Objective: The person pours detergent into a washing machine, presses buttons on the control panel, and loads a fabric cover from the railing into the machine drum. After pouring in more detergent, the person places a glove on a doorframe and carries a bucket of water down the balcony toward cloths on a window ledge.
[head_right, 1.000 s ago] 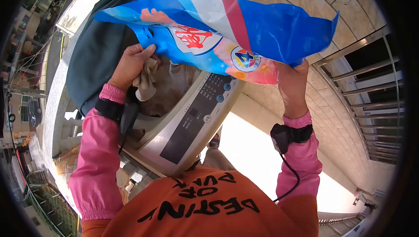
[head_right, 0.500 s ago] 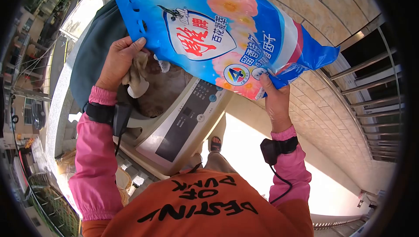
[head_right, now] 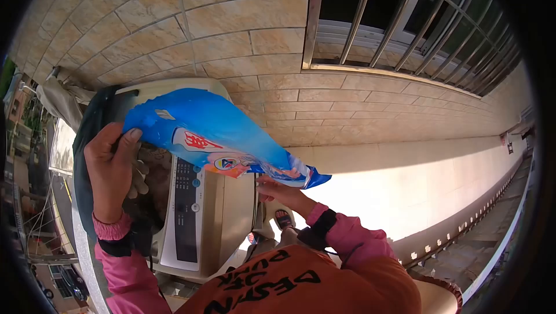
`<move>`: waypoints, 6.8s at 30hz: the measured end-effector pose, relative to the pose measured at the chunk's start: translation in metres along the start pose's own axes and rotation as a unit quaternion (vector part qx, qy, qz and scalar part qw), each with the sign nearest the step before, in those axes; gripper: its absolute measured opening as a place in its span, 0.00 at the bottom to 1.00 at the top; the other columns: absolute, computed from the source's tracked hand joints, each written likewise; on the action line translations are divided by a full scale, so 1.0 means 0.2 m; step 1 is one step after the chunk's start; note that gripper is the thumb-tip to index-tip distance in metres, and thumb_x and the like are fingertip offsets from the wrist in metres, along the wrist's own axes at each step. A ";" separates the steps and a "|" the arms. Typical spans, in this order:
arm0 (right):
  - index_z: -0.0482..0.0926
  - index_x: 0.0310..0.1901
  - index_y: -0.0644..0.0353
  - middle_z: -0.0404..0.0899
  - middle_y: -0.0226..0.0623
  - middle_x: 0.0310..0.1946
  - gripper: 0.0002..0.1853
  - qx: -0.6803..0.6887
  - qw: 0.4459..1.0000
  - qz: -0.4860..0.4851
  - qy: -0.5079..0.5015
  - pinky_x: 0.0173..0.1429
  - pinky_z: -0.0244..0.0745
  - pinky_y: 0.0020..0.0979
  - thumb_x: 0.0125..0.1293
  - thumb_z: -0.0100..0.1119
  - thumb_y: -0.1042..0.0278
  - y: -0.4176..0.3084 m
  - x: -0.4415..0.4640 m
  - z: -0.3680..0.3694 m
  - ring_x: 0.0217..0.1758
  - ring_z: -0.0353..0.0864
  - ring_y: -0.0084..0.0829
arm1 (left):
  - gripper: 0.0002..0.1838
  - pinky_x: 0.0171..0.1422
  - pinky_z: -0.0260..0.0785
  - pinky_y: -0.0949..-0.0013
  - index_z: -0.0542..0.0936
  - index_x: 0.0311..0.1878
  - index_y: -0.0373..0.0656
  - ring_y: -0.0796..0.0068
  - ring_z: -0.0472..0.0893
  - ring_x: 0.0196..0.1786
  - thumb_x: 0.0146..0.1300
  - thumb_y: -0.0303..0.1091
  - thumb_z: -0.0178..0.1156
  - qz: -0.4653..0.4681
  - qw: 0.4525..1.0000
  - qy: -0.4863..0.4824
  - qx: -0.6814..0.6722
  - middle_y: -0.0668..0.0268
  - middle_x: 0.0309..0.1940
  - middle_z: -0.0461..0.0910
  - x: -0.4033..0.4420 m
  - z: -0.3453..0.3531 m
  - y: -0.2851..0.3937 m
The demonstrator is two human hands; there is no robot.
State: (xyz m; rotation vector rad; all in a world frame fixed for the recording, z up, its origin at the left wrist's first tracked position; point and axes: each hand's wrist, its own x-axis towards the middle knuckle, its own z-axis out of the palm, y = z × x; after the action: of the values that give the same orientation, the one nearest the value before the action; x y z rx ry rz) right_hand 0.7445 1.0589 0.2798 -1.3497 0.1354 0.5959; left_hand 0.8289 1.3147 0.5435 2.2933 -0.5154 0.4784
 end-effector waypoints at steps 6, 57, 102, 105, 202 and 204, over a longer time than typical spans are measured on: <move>0.68 0.59 0.64 0.78 0.31 0.29 0.21 -0.079 0.985 -0.114 -0.101 0.42 0.74 0.24 0.65 0.56 0.70 -0.21 -0.34 -0.04 0.31 0.78 0.21 | 0.04 0.25 0.62 0.68 0.77 0.27 0.36 0.63 0.71 0.19 0.53 0.25 0.62 0.101 0.990 -0.048 0.090 0.59 0.19 0.71 0.06 0.38 0.23; 0.70 0.60 0.52 0.75 0.37 0.26 0.23 -0.341 0.887 -0.303 0.070 0.36 0.71 0.26 0.62 0.50 0.77 -0.48 0.40 0.31 0.26 0.74 0.28 | 0.13 0.42 0.67 0.78 0.77 0.47 0.38 0.81 0.74 0.35 0.68 0.37 0.51 -0.358 0.797 0.467 -0.136 0.68 0.34 0.74 -1.35 -0.87 -0.64; 0.76 0.55 0.45 0.74 0.44 0.55 0.32 -0.659 0.624 -0.400 0.129 0.56 0.67 0.35 0.45 0.52 0.83 -0.73 0.72 0.35 0.48 0.67 0.41 | 0.18 0.40 0.69 0.66 0.81 0.37 0.30 0.69 0.80 0.33 0.54 0.39 0.57 -0.721 0.659 0.215 0.022 0.56 0.29 0.83 -2.79 0.17 -1.19; 0.76 0.56 0.44 0.73 0.45 0.55 0.32 -0.646 0.626 -0.414 0.141 0.56 0.67 0.35 0.46 0.51 0.83 -0.71 0.72 0.34 0.49 0.67 0.43 | 0.19 0.40 0.69 0.66 0.81 0.39 0.30 0.70 0.80 0.32 0.56 0.40 0.56 -0.725 0.667 0.170 0.031 0.57 0.29 0.83 -2.78 0.17 -1.20; 0.71 0.57 0.63 0.81 0.36 0.37 0.21 -0.223 0.949 0.220 -0.048 0.45 0.74 0.29 0.64 0.54 0.64 1.12 -0.06 0.24 0.38 0.81 0.32 | 0.18 0.49 0.72 0.61 0.82 0.40 0.41 0.55 0.81 0.42 0.55 0.45 0.57 -0.739 0.671 -0.007 -0.063 0.54 0.36 0.82 -2.85 0.30 -1.25; 0.70 0.57 0.64 0.81 0.36 0.36 0.21 -0.362 0.895 0.203 -0.163 0.42 0.74 0.29 0.64 0.52 0.64 1.05 0.06 0.32 0.36 0.81 0.31 | 0.19 0.51 0.70 0.62 0.81 0.43 0.42 0.55 0.80 0.45 0.54 0.44 0.58 -0.745 0.665 0.027 -0.046 0.53 0.38 0.81 -2.86 0.26 -1.17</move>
State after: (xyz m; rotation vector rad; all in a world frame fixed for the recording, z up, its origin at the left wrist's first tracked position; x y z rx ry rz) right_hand 0.6395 1.1433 0.1064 -1.9309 -0.0992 1.3077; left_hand 0.4674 1.5572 0.1020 1.7983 1.3301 -0.3300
